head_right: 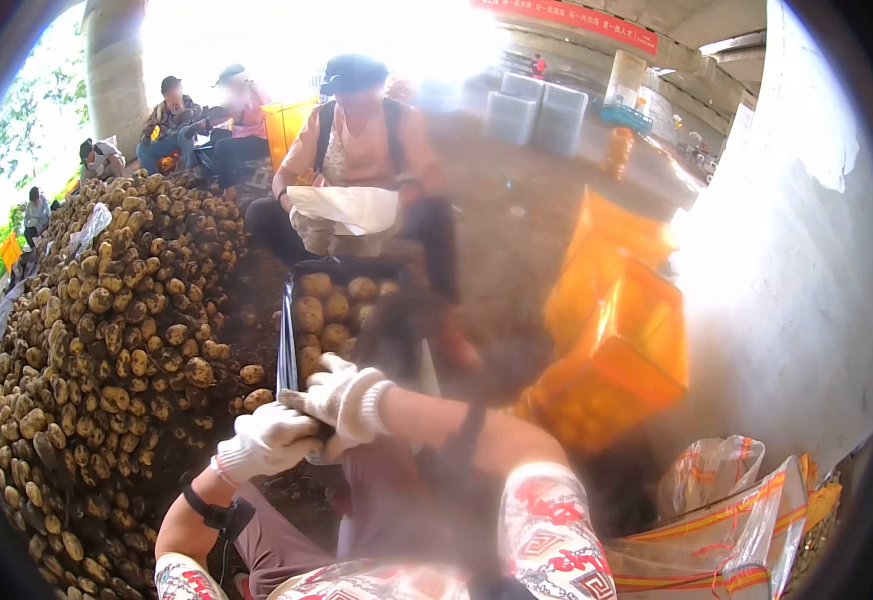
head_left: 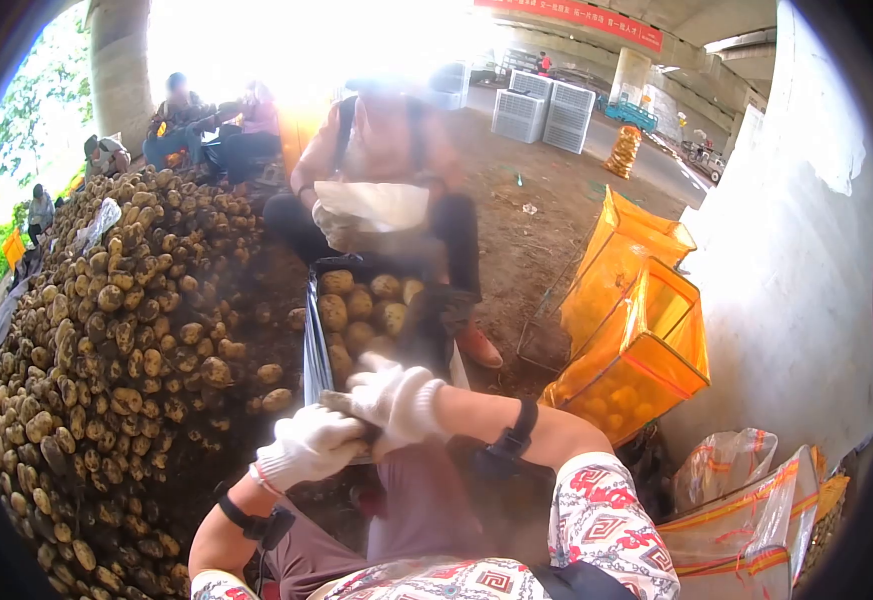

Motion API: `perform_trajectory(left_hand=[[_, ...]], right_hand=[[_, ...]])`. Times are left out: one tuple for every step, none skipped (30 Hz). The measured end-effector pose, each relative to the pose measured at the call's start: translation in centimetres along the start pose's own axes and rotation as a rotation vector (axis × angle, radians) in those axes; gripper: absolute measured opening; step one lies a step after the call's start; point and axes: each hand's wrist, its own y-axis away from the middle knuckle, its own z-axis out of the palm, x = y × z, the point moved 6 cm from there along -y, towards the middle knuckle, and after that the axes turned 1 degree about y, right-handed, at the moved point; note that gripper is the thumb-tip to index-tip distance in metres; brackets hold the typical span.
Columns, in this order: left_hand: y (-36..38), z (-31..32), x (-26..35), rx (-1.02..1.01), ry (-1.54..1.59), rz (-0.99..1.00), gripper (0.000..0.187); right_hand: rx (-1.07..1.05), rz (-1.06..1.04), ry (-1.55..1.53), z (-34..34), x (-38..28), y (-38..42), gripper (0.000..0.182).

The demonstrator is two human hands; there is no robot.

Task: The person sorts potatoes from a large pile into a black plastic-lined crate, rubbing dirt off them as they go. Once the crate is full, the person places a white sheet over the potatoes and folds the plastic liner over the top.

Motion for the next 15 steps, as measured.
perform_trajectory(left_hand=[[0.4,-0.6,-0.6,0.001,0.059,0.008,0.026],[1.2,-1.9,-1.0,0.142,0.136,-0.001,0.026],[2.4,-2.8,-2.2,0.182,0.181,-0.052,0.027],[3.8,-3.1,-4.2,0.183,0.286,-0.219,0.027],[5.2,-3.2,-6.1,0.186,0.39,-0.386,0.028],[6.1,-3.1,-6.8,0.188,0.39,-0.396,0.027],[6.8,-3.0,-7.5,0.192,0.39,-0.407,0.026],[7.1,-2.9,-7.7,0.195,0.389,-0.418,0.025],[6.8,-2.2,-7.2,0.143,0.307,-0.415,0.023],[6.0,-2.0,-6.2,0.105,0.189,-0.323,0.024],[5.0,-1.9,-4.8,0.062,0.07,-0.23,0.027],[4.3,-2.1,-3.6,0.019,-0.075,-0.25,0.035],[3.8,-2.1,-3.1,-0.053,-0.198,-0.273,0.036],[3.3,-2.0,-2.9,-0.122,-0.32,-0.295,0.037],[3.1,-1.7,-3.0,-0.193,-0.442,-0.319,0.038]], right_hand=[[-0.044,-0.018,0.14,1.9,1.2,-1.1,0.08],[-0.171,0.075,0.176,2.0,2.1,-0.1,0.057],[-0.164,0.109,0.19,3.7,3.9,0.5,0.038],[-0.208,0.141,0.21,6.1,6.4,0.4,0.03],[-0.269,0.237,0.259,8.7,9.8,0.6,0.03],[-0.275,0.331,0.224,9.9,12.7,1.7,0.033],[-0.306,0.416,0.169,10.1,14.7,3.3,0.036],[-0.141,0.524,-0.009,8.5,15.7,4.9,0.038],[-0.182,0.563,0.025,7.9,15.8,5.6,0.037],[-0.204,0.553,0.07,8.5,16.4,5.4,0.037],[-0.227,0.543,0.11,8.9,16.6,5.4,0.037],[-0.215,0.557,0.08,9.2,16.9,5.7,0.038],[-0.202,0.572,0.052,9.1,17.1,6.2,0.038],[-0.19,0.588,0.027,8.9,17.4,6.7,0.038],[-0.159,0.591,0.007,9.0,17.5,7.1,0.038]])
